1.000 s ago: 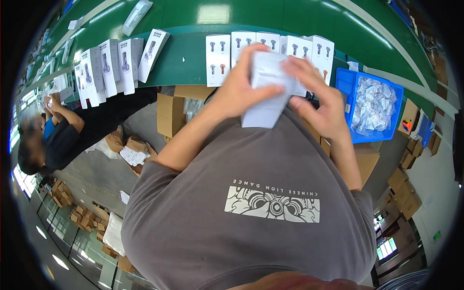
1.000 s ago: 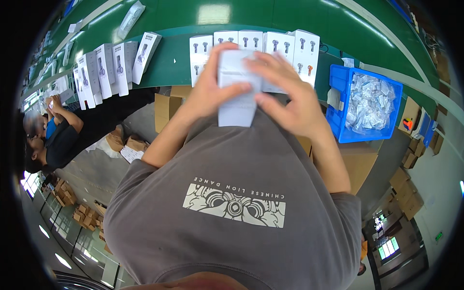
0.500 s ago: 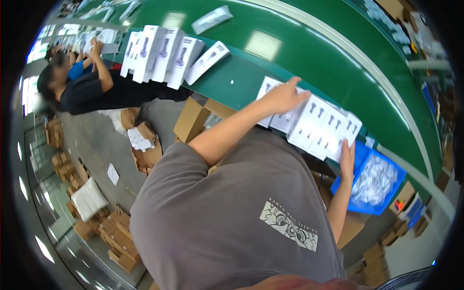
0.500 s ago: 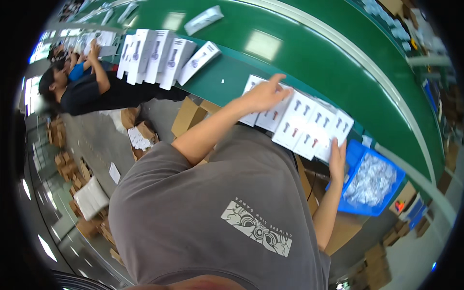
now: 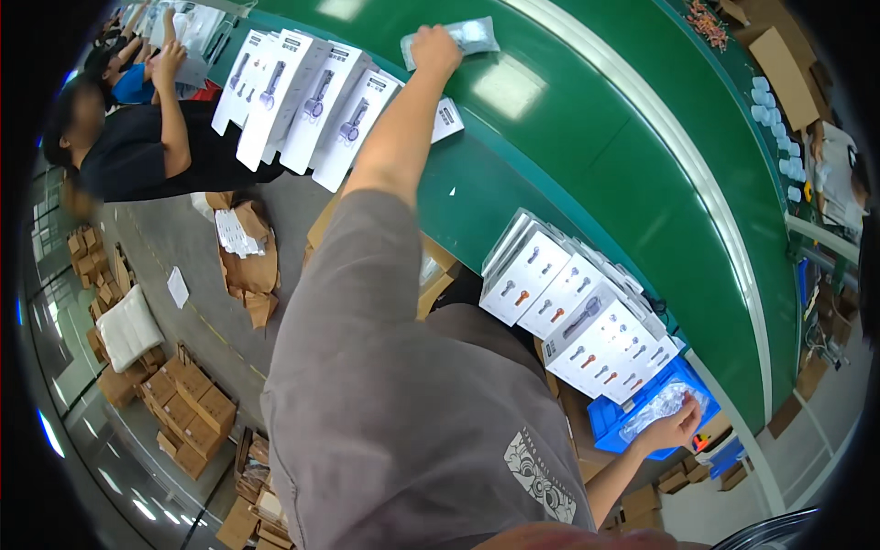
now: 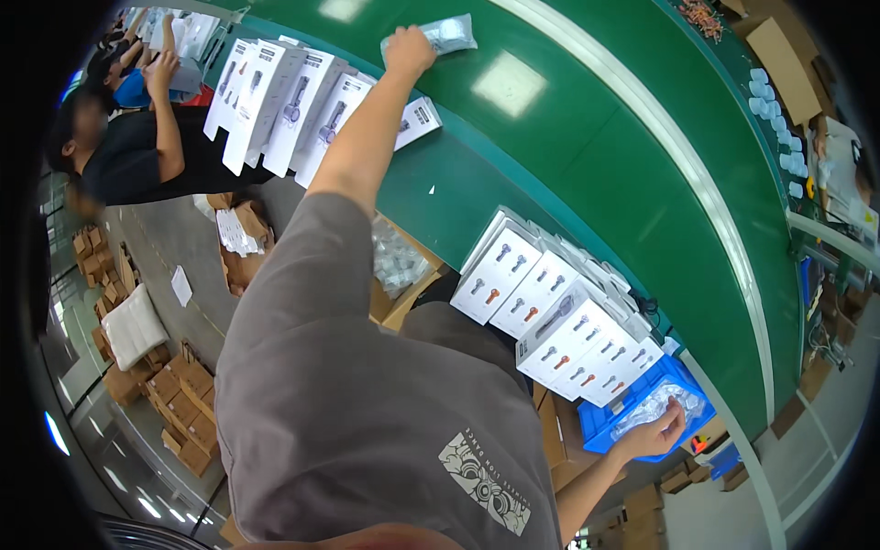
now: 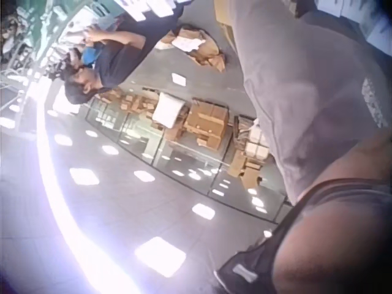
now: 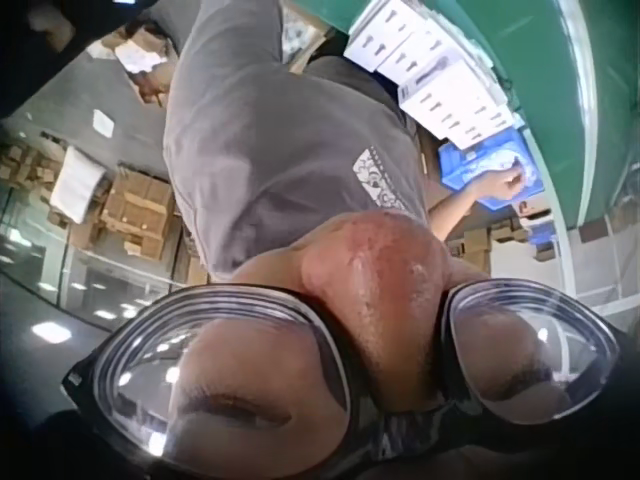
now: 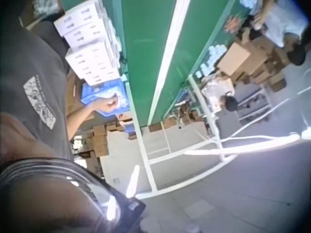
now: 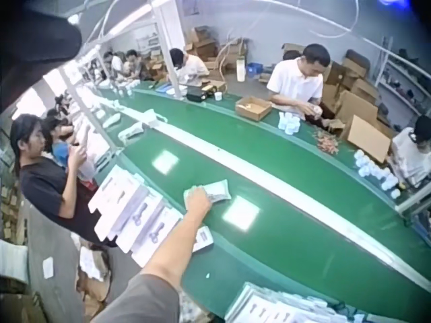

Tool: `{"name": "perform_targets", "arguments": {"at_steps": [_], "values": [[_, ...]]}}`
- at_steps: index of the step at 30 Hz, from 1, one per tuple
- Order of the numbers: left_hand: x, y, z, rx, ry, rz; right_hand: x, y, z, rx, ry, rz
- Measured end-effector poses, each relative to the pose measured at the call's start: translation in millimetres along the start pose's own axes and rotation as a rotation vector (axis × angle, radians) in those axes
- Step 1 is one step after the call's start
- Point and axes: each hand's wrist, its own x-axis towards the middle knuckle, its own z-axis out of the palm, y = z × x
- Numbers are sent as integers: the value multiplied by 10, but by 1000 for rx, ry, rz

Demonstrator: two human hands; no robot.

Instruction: The recorder is manually packing small electronic components from a blue bin into white cardboard boxes at an assembly station.

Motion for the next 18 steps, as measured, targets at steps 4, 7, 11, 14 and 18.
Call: {"name": "perform_targets", "arguments": {"at_steps": [4,7,11,14,18], "values": [[-1221,105,-647,38,-74,74,80,-686,310,51,-65,-115],[-1604,-436,-213,288,-60,127,148,-1201,923,278,-256,-217],[-1853,-222,-639,59,-193,128,193,-2074,1844,216,-617,-540],[-2089,-162,-1143,-871,-221,-281,-14,-2854,2514,44,-912,-1191],[-2372,-418,-1380,-2014,-785,-450,-442,-3137,2986,-2,-967,-1603]]}}
